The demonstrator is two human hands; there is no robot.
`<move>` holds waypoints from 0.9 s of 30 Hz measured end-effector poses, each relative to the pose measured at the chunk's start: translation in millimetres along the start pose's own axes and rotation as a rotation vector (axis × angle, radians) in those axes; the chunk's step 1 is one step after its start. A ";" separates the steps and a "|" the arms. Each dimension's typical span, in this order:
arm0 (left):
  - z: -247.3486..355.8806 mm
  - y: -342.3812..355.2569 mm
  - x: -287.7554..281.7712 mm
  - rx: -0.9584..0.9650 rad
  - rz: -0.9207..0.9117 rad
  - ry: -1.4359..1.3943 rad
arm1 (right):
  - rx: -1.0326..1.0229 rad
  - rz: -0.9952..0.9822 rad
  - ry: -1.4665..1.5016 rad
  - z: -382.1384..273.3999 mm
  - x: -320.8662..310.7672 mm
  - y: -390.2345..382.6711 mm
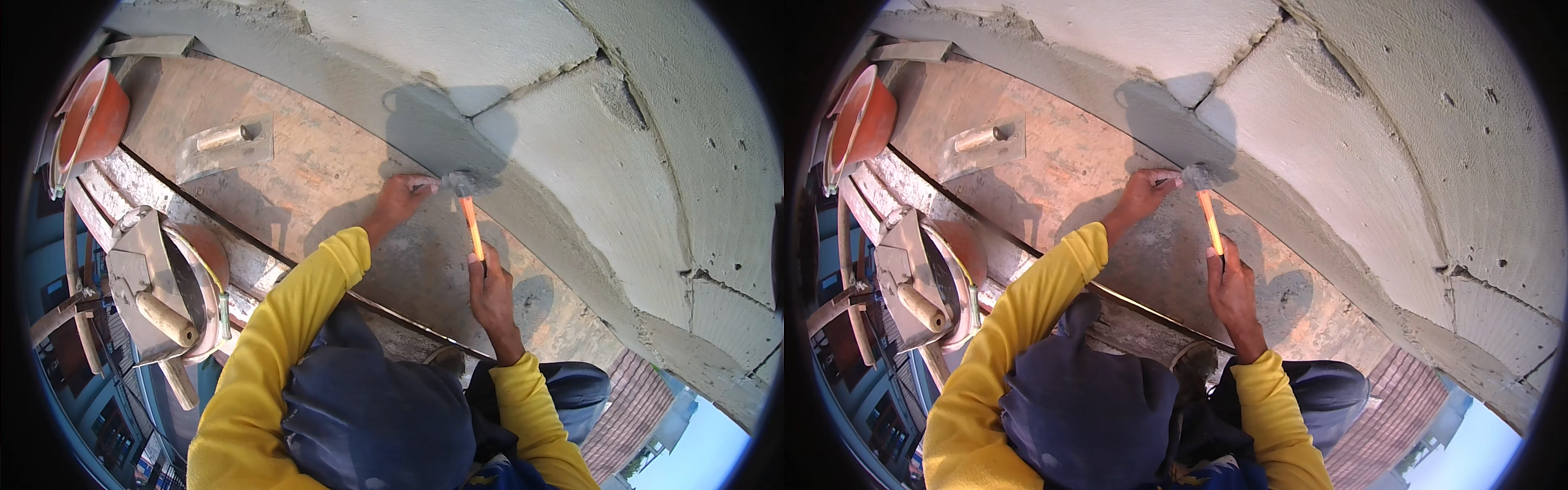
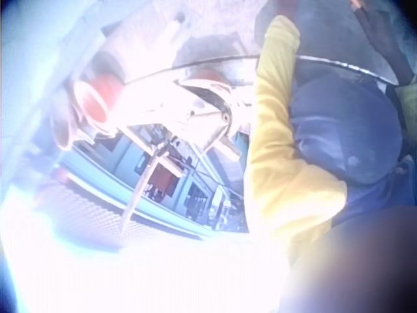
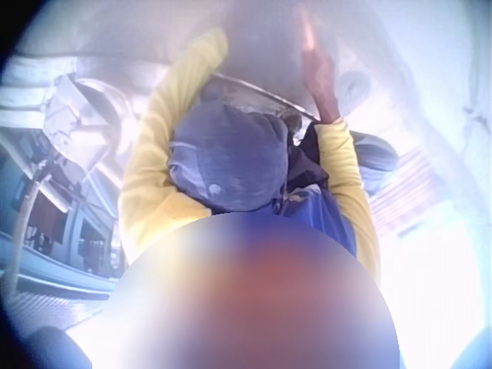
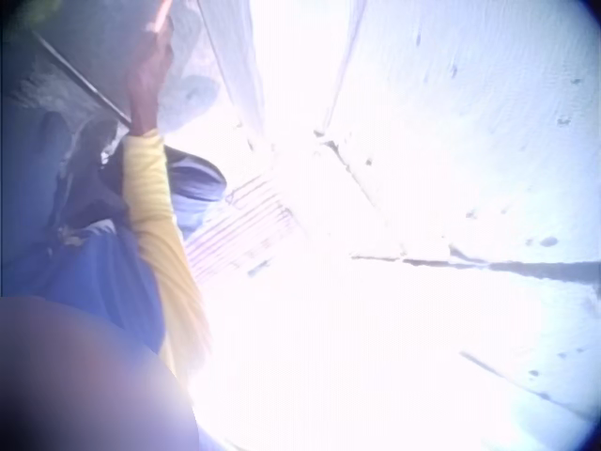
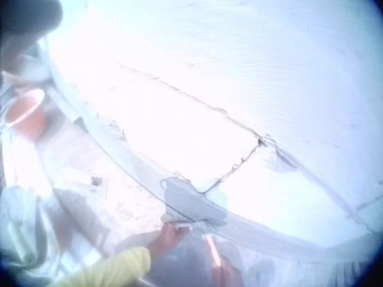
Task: The person applies wet cement to a curved block wall using a trowel and hawk, smoothing the surface. They then use a hammer to chip away excess material from the scaffolding planks.
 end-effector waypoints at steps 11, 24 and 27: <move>6.5 -0.9 16.2 0.026 -0.055 0.078 | -0.025 0.009 -0.058 10.9 -11.0 -1.2; -5.4 1.6 20.8 0.006 -0.040 0.148 | -0.070 0.008 -0.124 11.3 -7.8 10.7; 0.8 0.5 19.3 0.016 -0.026 0.145 | -0.171 0.079 -0.080 0.1 -11.5 0.9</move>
Point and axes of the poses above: each hand's wrist, its own y-axis towards the middle knuckle, its own x-axis out of the palm, z = x × y, the point moved 5 cm from there along y, towards the middle knuckle, and after that the axes turned 4 degrees about x, right-handed, at the moved point
